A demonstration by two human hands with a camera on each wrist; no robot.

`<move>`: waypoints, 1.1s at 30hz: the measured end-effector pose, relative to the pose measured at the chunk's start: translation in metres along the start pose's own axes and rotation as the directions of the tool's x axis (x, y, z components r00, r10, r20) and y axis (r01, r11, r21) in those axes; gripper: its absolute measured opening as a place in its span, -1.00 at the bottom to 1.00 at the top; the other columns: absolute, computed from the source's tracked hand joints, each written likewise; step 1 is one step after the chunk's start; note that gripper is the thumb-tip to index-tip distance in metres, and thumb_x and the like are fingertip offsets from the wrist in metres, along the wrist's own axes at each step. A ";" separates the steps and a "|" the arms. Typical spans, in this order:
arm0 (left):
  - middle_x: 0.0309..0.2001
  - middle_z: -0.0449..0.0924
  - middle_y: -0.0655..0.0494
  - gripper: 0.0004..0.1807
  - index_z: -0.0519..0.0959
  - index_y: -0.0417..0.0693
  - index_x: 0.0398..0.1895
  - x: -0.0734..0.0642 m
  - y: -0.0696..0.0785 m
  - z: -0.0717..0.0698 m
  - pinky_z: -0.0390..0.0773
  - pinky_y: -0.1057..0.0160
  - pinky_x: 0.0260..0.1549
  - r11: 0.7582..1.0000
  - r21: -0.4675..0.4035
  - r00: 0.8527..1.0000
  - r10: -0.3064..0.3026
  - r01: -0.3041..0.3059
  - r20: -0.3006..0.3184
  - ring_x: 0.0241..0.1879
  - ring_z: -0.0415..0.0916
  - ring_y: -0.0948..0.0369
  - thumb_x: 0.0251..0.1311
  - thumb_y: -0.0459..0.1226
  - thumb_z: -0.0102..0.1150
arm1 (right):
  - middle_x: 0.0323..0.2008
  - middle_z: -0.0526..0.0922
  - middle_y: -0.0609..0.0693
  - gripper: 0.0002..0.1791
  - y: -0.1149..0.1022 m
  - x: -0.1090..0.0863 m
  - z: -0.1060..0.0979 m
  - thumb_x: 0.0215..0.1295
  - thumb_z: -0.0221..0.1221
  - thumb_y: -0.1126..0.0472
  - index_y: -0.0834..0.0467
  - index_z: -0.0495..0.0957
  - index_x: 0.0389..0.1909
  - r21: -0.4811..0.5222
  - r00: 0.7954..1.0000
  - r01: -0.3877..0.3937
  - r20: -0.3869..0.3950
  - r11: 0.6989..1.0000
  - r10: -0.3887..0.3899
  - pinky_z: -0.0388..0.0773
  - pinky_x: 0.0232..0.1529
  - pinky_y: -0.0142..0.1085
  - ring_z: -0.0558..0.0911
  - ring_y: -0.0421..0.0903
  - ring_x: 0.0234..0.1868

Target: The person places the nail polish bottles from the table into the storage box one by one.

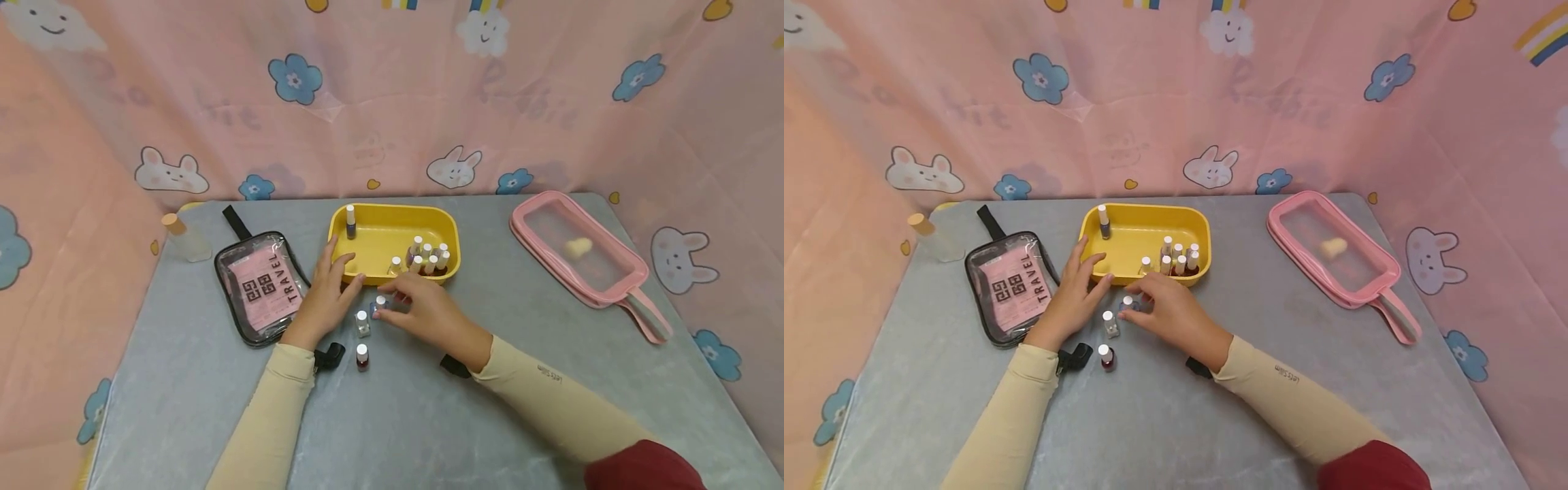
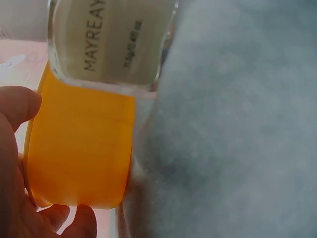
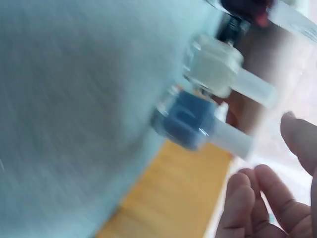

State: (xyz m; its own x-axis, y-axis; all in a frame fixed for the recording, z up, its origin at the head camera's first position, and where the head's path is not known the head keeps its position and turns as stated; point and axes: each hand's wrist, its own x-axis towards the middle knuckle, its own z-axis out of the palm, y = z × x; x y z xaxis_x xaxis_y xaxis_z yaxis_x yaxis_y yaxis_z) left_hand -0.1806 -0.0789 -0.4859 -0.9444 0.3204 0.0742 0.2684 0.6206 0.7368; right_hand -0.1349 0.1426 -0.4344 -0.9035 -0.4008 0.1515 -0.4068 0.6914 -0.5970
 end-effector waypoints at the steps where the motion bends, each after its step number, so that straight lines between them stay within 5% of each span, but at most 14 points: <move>1: 0.74 -0.40 0.14 -0.35 0.32 -0.10 0.57 0.000 0.000 0.000 0.19 -0.31 0.46 1.000 0.003 1.000 0.003 -0.003 -0.002 0.67 -0.23 -0.06 0.62 0.06 0.00 | -0.22 0.69 -0.07 -0.63 0.000 0.000 0.004 0.25 0.54 0.06 0.13 0.76 0.00 0.002 1.000 -0.022 0.009 1.000 0.022 0.61 -0.15 -0.26 0.61 -0.10 -0.21; 12: 0.74 -0.38 0.11 -0.36 0.32 -0.12 0.57 -0.002 -0.002 -0.001 0.17 -0.26 0.48 1.000 -0.006 1.000 -0.001 0.001 -0.003 0.67 -0.23 -0.05 0.61 0.04 0.03 | -0.34 0.65 -0.14 -0.80 0.004 0.007 0.010 0.26 0.54 0.15 0.12 0.77 -0.19 0.021 0.999 -0.041 0.002 0.999 0.041 0.59 -0.24 -0.34 0.55 -0.21 -0.31; 17: 0.74 -0.42 0.16 -0.34 0.30 -0.08 0.59 -0.001 0.000 -0.001 0.17 -0.26 0.48 1.000 -0.013 1.000 -0.006 0.006 0.007 0.68 -0.26 -0.04 0.61 0.07 0.01 | -0.30 0.70 -0.06 -0.75 -0.006 0.012 -0.037 0.24 0.55 0.19 0.19 0.77 -0.14 0.079 0.990 -0.013 -0.135 0.997 0.024 0.68 -0.18 -0.25 0.62 -0.11 -0.26; 22: 0.74 -0.41 0.18 -0.35 0.31 -0.07 0.58 0.002 0.000 -0.002 0.15 -0.26 0.49 1.000 -0.016 1.000 0.001 -0.001 0.003 0.68 -0.25 -0.02 0.61 0.07 0.00 | -0.21 0.74 0.03 -0.70 0.018 0.042 -0.091 0.33 0.49 0.08 0.20 0.75 -0.07 0.233 0.960 -0.156 -0.192 0.960 0.203 0.66 -0.18 -0.32 0.67 -0.03 -0.21; 27: 0.74 -0.40 0.18 -0.36 0.32 -0.07 0.57 0.002 -0.001 -0.002 0.15 -0.24 0.50 1.000 -0.017 1.000 -0.003 0.003 0.004 0.67 -0.26 -0.02 0.62 0.06 0.00 | -0.12 0.74 0.05 -0.65 0.071 0.081 -0.106 0.37 0.46 0.00 0.16 0.74 -0.02 0.258 0.945 -0.279 -0.099 0.925 0.313 0.63 -0.09 -0.33 0.68 -0.01 -0.13; 33: 0.74 -0.39 0.18 -0.36 0.33 -0.07 0.57 0.002 -0.001 -0.001 0.16 -0.26 0.49 1.000 -0.019 1.000 -0.001 0.001 -0.002 0.67 -0.25 -0.02 0.61 0.06 0.01 | -0.13 0.74 0.06 -0.68 0.103 0.105 -0.093 0.35 0.47 0.04 0.16 0.76 -0.04 0.125 0.951 -0.308 0.052 0.943 0.303 0.65 0.01 -0.15 0.65 0.01 -0.12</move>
State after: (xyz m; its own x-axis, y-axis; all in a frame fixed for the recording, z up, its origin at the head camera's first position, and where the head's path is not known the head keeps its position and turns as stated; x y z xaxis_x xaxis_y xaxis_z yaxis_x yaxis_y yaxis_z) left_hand -0.1825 -0.0798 -0.4863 -0.9451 0.3182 0.0743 0.2635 0.6074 0.7494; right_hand -0.2843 0.2272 -0.4069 -0.9761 -0.2029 -0.0779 -0.0892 0.7007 -0.7079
